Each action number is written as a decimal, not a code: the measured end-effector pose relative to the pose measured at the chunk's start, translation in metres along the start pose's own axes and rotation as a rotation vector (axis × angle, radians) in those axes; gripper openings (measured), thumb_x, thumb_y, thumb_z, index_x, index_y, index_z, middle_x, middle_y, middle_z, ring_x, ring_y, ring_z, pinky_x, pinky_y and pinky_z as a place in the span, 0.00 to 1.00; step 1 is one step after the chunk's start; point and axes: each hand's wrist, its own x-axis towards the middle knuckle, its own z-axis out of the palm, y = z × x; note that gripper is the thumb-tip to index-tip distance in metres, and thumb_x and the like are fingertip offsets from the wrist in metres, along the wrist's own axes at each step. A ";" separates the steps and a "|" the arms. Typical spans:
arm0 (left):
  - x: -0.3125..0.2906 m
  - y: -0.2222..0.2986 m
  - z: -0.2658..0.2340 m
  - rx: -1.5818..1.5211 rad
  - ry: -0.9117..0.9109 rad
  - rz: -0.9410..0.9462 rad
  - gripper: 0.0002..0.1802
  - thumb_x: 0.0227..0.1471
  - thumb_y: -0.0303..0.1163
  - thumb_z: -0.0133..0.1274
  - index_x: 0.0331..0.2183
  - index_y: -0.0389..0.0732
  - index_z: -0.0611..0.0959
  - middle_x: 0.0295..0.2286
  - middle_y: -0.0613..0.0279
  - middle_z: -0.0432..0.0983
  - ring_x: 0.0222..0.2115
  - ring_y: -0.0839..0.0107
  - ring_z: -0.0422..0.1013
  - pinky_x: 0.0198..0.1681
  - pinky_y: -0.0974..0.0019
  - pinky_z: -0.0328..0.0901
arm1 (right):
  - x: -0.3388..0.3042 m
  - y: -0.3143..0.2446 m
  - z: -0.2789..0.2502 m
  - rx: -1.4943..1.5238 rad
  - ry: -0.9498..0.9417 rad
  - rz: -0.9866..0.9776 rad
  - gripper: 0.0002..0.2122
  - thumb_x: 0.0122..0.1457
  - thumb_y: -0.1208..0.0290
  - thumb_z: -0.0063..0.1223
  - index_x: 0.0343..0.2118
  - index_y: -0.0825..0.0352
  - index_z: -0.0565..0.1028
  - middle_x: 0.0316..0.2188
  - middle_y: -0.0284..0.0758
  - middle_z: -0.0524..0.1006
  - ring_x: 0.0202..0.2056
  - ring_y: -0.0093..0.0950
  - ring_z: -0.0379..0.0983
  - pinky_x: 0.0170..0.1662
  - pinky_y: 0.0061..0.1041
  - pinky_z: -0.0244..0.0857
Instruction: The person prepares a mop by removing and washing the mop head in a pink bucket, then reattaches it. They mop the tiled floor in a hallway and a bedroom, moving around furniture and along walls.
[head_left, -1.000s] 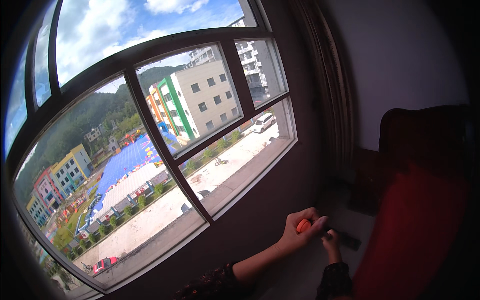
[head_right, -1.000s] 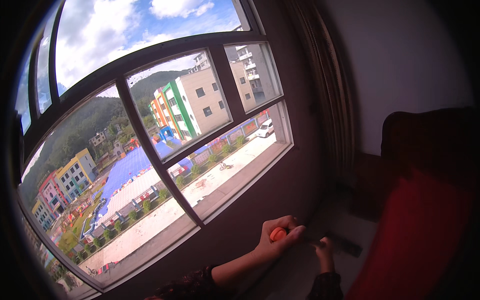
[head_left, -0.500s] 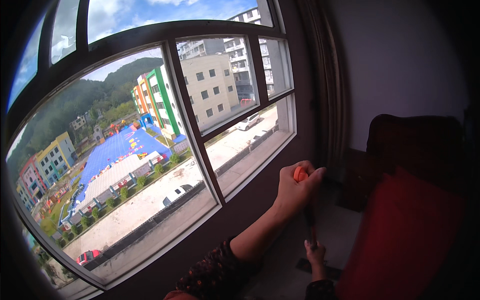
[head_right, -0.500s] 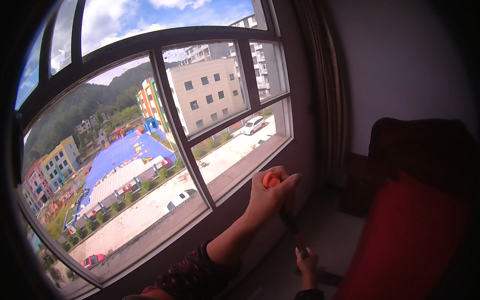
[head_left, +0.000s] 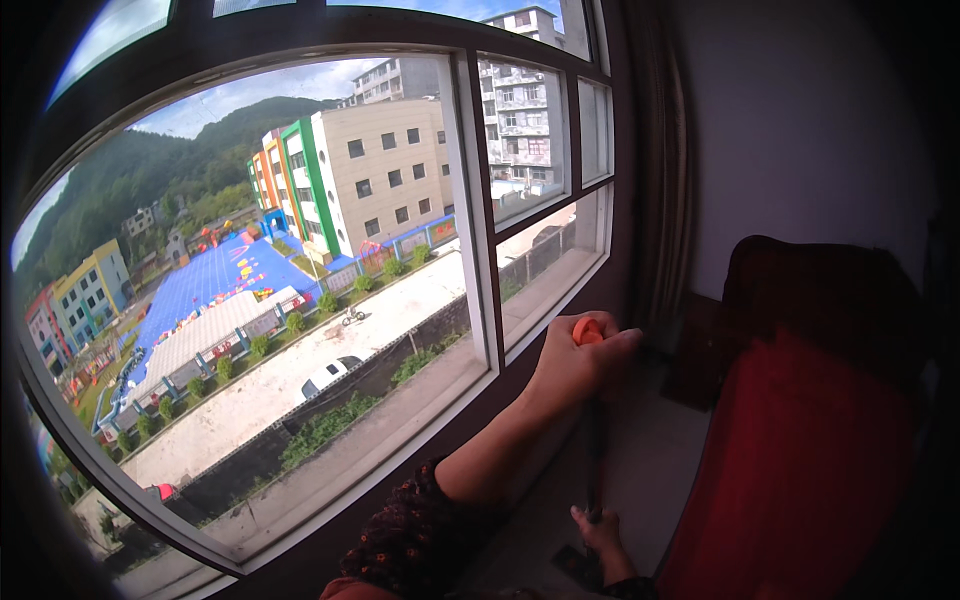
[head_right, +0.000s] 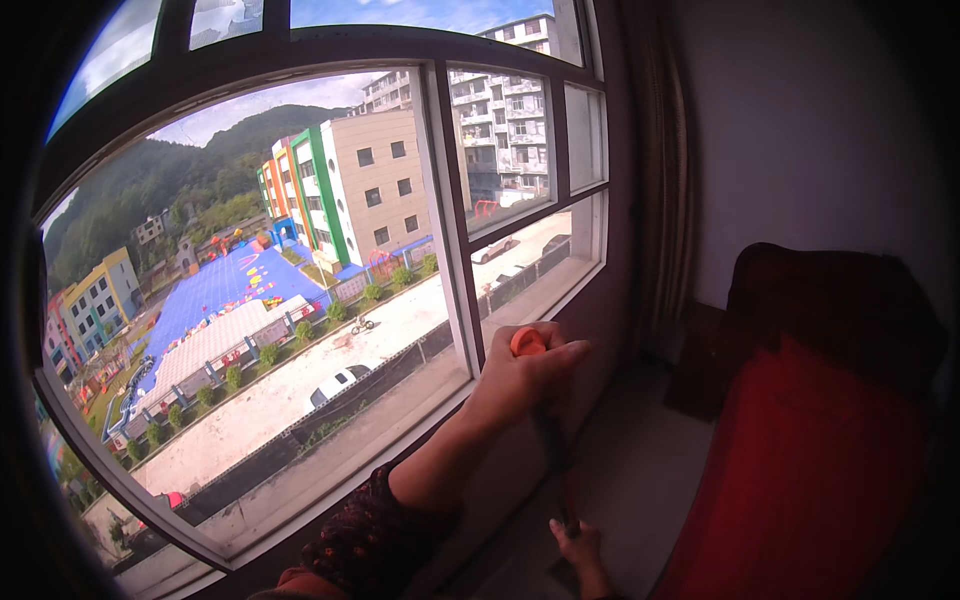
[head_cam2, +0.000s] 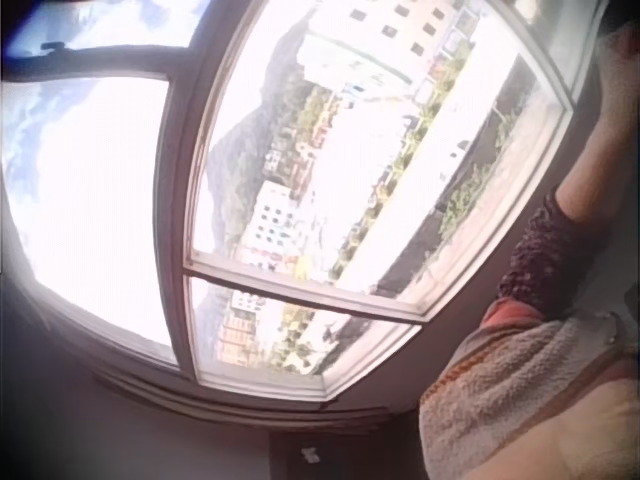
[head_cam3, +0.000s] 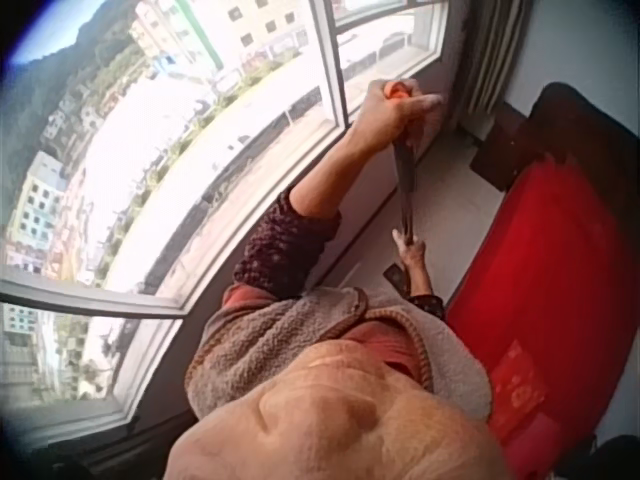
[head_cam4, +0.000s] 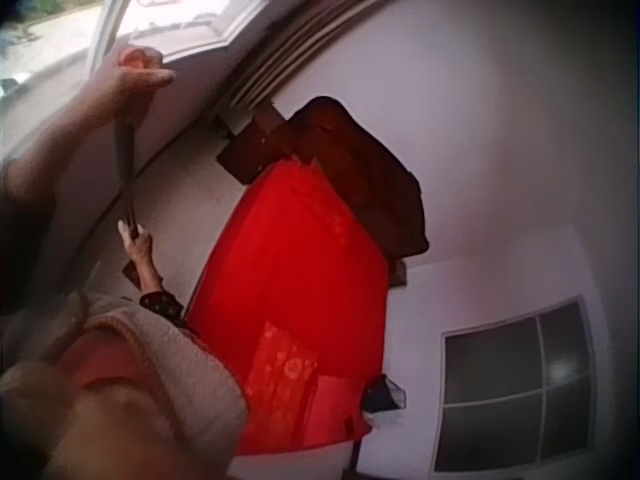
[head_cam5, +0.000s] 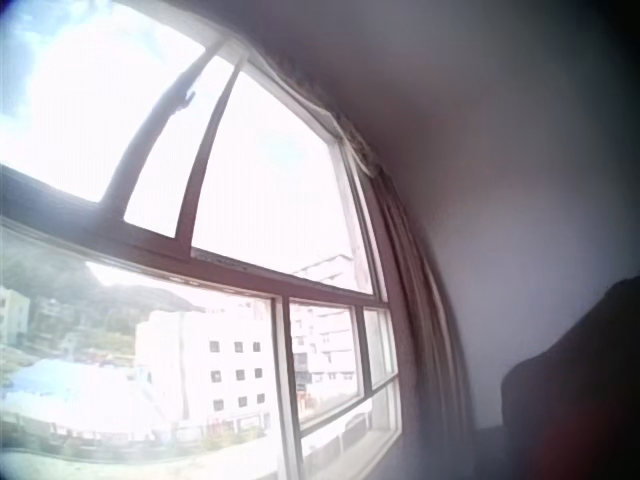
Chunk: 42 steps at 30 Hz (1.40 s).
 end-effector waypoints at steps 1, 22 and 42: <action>-0.017 0.007 -0.009 -0.017 0.018 0.008 0.18 0.56 0.33 0.59 0.19 0.42 0.71 0.12 0.66 0.69 0.10 0.76 0.66 0.13 0.72 0.59 | -0.013 -0.019 0.006 -0.003 -0.056 -0.113 0.22 0.53 0.56 0.64 0.13 0.68 0.70 0.10 0.32 0.68 0.16 0.23 0.67 0.23 0.33 0.62; -0.065 -0.108 0.024 0.182 0.081 0.259 0.13 0.54 0.25 0.57 0.19 0.35 0.75 0.19 0.65 0.72 0.21 0.81 0.67 0.25 0.73 0.60 | 0.140 0.025 0.001 0.092 -0.022 -0.465 0.12 0.53 0.68 0.55 0.21 0.67 0.64 0.17 0.39 0.63 0.24 0.23 0.59 0.29 0.33 0.60; -0.213 0.036 -0.043 0.082 0.037 0.138 0.17 0.51 0.30 0.59 0.16 0.39 0.72 0.12 0.71 0.66 0.13 0.85 0.63 0.16 0.77 0.57 | -0.117 0.027 0.100 0.018 0.222 -0.066 0.19 0.57 0.58 0.61 0.27 0.74 0.74 0.21 0.44 0.76 0.26 0.38 0.74 0.33 0.36 0.65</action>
